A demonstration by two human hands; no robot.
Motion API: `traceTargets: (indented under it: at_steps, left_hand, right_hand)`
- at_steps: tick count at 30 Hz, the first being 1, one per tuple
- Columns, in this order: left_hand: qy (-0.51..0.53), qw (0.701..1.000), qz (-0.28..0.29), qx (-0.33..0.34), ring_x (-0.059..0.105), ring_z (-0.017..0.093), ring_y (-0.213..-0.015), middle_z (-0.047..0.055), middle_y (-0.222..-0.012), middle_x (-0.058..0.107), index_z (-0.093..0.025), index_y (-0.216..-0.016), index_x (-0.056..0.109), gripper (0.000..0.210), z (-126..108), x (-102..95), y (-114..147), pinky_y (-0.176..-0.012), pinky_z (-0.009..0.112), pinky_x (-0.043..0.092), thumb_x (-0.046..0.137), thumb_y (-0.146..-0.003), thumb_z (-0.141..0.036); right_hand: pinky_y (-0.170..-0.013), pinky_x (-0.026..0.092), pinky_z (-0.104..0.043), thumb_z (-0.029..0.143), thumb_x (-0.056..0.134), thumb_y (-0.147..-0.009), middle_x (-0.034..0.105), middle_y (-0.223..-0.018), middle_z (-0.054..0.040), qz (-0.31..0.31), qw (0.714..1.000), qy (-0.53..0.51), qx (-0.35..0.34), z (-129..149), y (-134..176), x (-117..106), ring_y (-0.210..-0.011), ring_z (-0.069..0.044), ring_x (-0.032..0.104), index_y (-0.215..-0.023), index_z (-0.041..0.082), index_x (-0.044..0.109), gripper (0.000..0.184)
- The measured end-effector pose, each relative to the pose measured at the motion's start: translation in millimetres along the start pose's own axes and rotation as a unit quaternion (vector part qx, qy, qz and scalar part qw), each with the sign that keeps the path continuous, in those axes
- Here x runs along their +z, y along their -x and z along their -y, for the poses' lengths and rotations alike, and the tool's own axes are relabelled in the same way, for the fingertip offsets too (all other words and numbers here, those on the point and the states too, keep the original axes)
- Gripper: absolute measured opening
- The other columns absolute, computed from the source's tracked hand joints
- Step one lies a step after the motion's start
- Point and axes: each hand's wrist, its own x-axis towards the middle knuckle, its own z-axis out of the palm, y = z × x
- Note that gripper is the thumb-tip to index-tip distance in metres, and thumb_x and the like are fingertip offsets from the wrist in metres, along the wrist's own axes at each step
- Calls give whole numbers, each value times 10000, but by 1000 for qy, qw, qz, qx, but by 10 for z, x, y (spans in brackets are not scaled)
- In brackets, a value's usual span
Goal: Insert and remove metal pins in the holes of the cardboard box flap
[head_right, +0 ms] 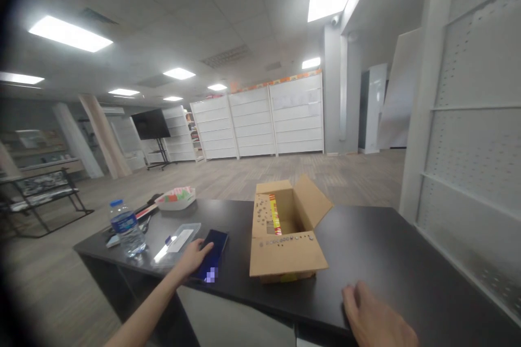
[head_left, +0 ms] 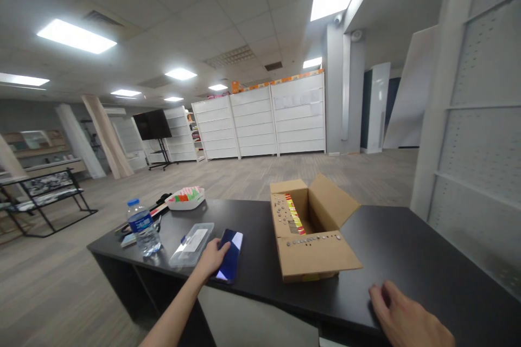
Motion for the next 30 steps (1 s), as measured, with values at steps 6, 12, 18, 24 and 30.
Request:
traceTargets:
  at_steps: [6, 12, 18, 24, 30]
  left_hand:
    - [-77, 997, 16, -17, 588, 365, -1145, 238, -1225, 608, -66, -1224, 514, 700, -42, -67, -297, -924, 410, 443, 619, -703, -523]
    - [-271, 962, 24, -27, 561, 443, -1153, 290, -1362, 417, -135, -1402, 337, 907, -123, 93, -289, -915, 504, 422, 536, -700, -673]
    - [-363, 931, -11, -21, 519, 449, -1177, 284, -1187, 537, -74, -1188, 534, 669, -106, 81, -231, -899, 501, 410, 358, -838, -616]
    - [-335, 935, -87, 82, 559, 401, -1094, 249, -1167, 553, -93, -1221, 553, 548, -269, 177, -73, -874, 475, 420, 393, -867, -480]
    - [120, 982, 7, 147, 588, 224, -765, 64, -773, 621, -182, -736, 587, 581, -1071, 204, 474, -732, 319, 451, 341, -841, -698]
  right_hand:
    - [-583, 413, -327, 442, 302, -940, 716, -727, -76, -46, 999, 25, 0, 44, 22, 7, -706, -296, 701, -810, 255, 598, 374]
    - [-553, 375, -293, 433, 306, -947, 716, -719, -68, -50, 999, 17, 0, 73, 38, -39, -687, -279, 699, -792, 248, 604, 383]
    - [-588, 371, -313, 489, 268, -951, 714, -740, -63, -23, 1000, 2, 4, 60, 34, -110, -738, -299, 690, -766, 260, 601, 444]
    - [-586, 377, -268, 650, 215, -917, 637, -640, -32, -7, 975, -220, -31, -20, -34, -208, -652, -207, 610, -663, 225, 576, 612]
    - [-465, 281, -233, 744, 340, -847, 428, -531, 32, 14, 876, -475, -87, 190, -71, -565, -483, -114, 386, -686, 187, 543, 615]
